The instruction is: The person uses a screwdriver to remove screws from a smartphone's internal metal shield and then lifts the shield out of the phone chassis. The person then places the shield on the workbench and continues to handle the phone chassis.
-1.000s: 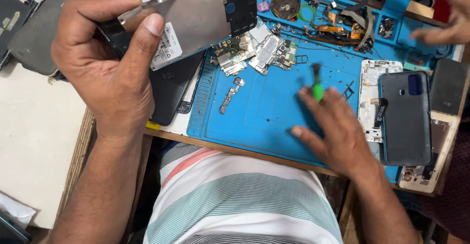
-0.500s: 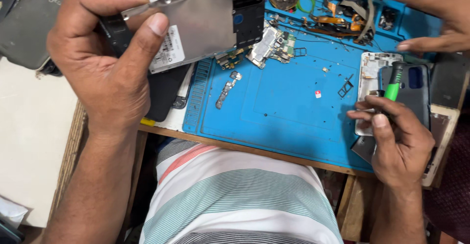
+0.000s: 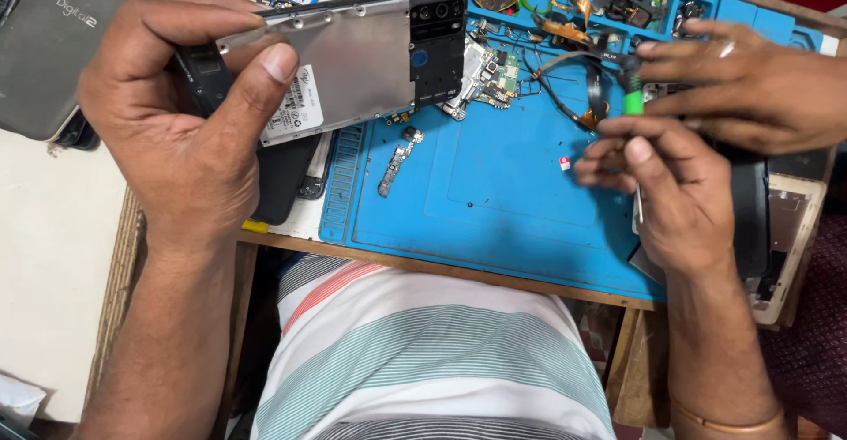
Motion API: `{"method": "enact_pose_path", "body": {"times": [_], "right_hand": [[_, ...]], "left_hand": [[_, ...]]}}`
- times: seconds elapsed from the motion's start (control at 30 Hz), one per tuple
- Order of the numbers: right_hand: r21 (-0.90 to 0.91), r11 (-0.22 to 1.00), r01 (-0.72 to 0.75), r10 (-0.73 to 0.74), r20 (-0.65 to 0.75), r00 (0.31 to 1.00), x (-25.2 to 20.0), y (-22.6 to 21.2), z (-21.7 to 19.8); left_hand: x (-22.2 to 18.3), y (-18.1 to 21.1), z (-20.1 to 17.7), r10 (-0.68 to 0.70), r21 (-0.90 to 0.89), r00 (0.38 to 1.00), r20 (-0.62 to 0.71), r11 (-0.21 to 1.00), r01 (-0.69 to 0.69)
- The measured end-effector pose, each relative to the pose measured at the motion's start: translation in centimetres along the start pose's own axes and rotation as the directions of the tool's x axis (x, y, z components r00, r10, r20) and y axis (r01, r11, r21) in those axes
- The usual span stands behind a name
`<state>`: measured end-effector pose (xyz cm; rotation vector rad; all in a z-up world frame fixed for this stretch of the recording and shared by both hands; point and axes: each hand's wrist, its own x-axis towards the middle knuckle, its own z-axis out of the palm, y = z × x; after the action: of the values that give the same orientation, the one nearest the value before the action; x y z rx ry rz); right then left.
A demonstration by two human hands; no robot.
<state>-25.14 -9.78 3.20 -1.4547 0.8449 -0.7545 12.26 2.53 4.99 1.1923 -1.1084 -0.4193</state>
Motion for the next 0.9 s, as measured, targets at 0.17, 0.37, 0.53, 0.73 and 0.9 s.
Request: {"method": "enact_pose_path", "body": {"times": [0.17,0.37,0.53,0.73,0.9], "right_hand": [[-0.138,0.989,0.048,-0.039,0.063,0.997,1.7,0.2,0.9],[-0.149,0.983,0.105,-0.097,0.061,0.993,2.2,0.0,1.4],[-0.158,0.966,0.205,-0.209,-0.005,0.978,1.3,-0.7,2.0],[0.069,0.967,0.245,-0.234,-0.137,0.963,-1.1,-0.5,2.2],[-0.201,0.956,0.212,-0.238,-0.115,0.964,-1.2,0.2,2.8]], "left_hand": [[0.0,0.4,0.5,-0.019,0.030,1.000,0.025,0.999,0.018],[-0.5,0.0,1.8,-0.103,-0.052,0.984,0.142,0.992,0.112],[-2.3,-1.2,4.8,-0.205,-0.090,0.942,0.266,0.968,0.236],[-3.6,-2.5,9.0,-0.352,-0.053,0.861,0.368,0.916,0.398],[-4.2,-2.1,9.6,0.020,0.181,0.953,0.303,0.980,-0.078]]}}
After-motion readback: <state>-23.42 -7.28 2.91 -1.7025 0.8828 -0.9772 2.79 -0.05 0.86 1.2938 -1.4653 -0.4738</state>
